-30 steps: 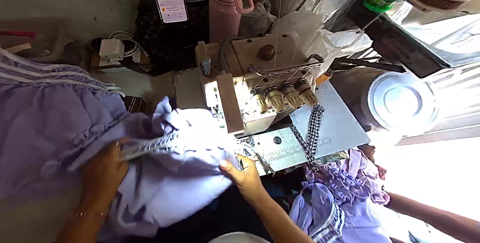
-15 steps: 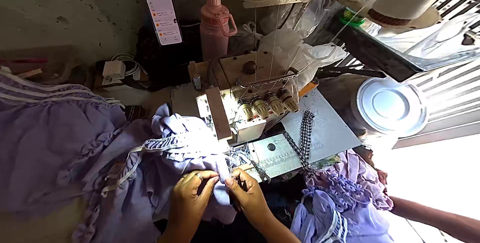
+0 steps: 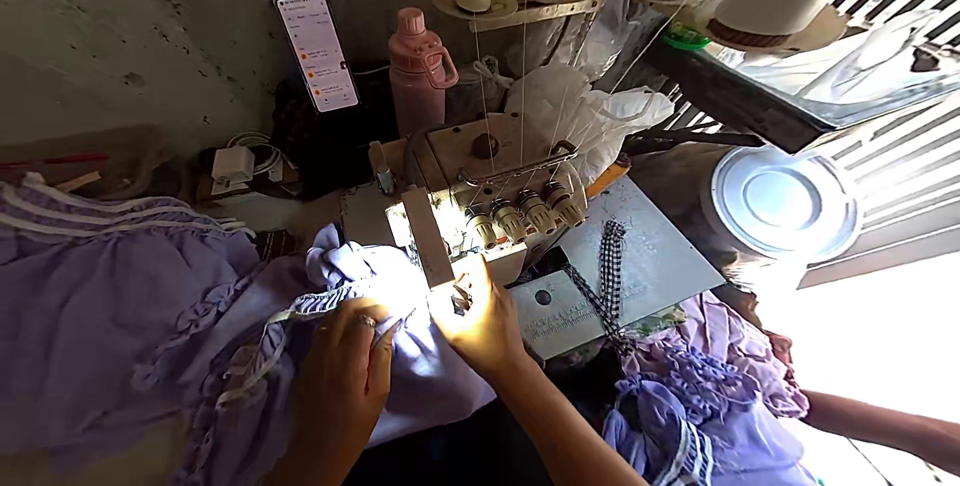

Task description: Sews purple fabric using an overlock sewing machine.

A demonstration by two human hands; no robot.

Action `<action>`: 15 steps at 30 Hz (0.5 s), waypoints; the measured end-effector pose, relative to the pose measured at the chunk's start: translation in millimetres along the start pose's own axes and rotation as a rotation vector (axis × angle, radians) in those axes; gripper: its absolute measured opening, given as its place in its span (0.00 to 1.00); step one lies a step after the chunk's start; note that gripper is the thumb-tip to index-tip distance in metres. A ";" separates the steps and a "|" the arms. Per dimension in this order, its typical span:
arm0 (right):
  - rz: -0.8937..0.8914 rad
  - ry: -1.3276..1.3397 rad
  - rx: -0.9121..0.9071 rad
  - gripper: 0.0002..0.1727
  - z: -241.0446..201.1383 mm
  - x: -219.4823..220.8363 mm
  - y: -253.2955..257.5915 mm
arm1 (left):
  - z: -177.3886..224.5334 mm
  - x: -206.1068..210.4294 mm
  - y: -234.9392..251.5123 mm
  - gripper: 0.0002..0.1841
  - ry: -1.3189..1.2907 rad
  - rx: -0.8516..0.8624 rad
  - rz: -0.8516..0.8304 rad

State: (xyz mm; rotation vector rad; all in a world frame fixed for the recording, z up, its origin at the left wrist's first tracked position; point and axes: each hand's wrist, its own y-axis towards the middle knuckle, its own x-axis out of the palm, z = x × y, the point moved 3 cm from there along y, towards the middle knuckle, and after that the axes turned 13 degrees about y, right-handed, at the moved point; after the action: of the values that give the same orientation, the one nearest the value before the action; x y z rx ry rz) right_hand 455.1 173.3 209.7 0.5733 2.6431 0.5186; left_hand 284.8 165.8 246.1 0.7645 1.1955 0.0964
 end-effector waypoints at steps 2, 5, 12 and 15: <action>0.003 0.018 0.034 0.18 1.9 5.7 0.3 | -3.7 11.7 8.4 0.17 -0.074 -0.078 0.018; 0.015 0.078 0.046 0.18 8.9 8.7 0.1 | -7.7 18.8 19.5 0.23 -0.059 -0.164 -0.089; -0.018 0.170 0.095 0.15 18.8 5.8 4.5 | 3.3 19.9 22.8 0.20 0.097 0.053 0.025; -0.038 0.204 0.101 0.15 21.0 2.6 5.8 | 17.7 28.5 8.4 0.25 0.124 0.062 0.050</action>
State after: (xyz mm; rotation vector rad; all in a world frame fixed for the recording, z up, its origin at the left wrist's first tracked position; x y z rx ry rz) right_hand 463.9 185.1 193.5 0.5232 2.8814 0.4561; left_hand 314.0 176.4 230.9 0.8525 1.3026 0.1503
